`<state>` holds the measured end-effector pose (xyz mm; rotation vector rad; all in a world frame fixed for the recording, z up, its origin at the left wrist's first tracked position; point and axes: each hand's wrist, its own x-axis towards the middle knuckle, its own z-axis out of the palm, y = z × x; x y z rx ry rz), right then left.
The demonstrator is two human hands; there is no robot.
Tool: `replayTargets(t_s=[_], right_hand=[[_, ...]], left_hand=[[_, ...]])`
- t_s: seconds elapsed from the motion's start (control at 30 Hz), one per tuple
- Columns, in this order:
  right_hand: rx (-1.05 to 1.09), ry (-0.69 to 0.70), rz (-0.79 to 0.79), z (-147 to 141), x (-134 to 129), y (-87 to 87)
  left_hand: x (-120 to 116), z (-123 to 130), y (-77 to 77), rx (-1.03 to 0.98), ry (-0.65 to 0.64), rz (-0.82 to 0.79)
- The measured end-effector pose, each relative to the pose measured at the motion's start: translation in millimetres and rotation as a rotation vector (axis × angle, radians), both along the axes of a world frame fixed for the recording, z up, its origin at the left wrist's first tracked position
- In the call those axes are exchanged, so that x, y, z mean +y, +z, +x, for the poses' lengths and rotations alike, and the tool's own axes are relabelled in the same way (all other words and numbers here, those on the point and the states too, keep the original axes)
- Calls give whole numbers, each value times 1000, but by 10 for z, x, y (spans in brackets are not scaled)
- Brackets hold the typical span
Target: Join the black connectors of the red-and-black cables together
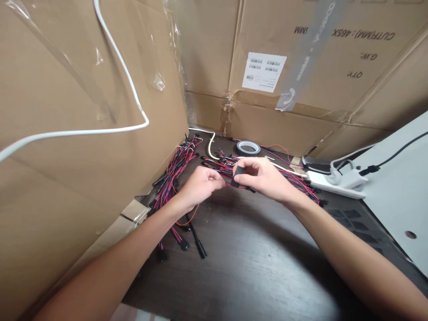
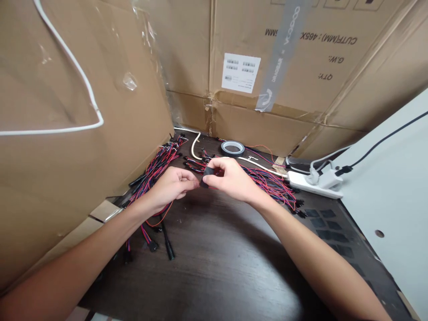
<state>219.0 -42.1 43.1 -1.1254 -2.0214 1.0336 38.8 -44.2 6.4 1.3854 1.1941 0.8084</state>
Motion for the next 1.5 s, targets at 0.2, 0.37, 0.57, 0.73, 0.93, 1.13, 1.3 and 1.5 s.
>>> replayTargets(t_s=[0.2, 0.37, 0.57, 0.73, 0.93, 1.13, 1.3, 1.5], right_hand=[[138, -25, -45, 23, 31, -25], [77, 88, -30, -56, 55, -232], [-15, 76, -51, -81, 43, -289], [-18, 82, -26, -70, 54, -264], [-14, 90, -11, -61, 71, -257], [-27, 96, 3, -49, 64, -268], [-15, 42, -137, -62, 53, -249], [-15, 108, -104, -41, 73, -272]], left_hand=[[1, -11, -27, -42, 0, -40], [-17, 4, -22, -75, 9, -81], [-32, 23, -15, -58, -12, -54], [-31, 33, 22, -123, -38, -129], [-46, 45, 68, -152, -10, -182], [-46, 42, 74, -99, 22, -161], [-37, 42, 59, -63, -23, -136], [-66, 53, 25, -12, -79, -113]])
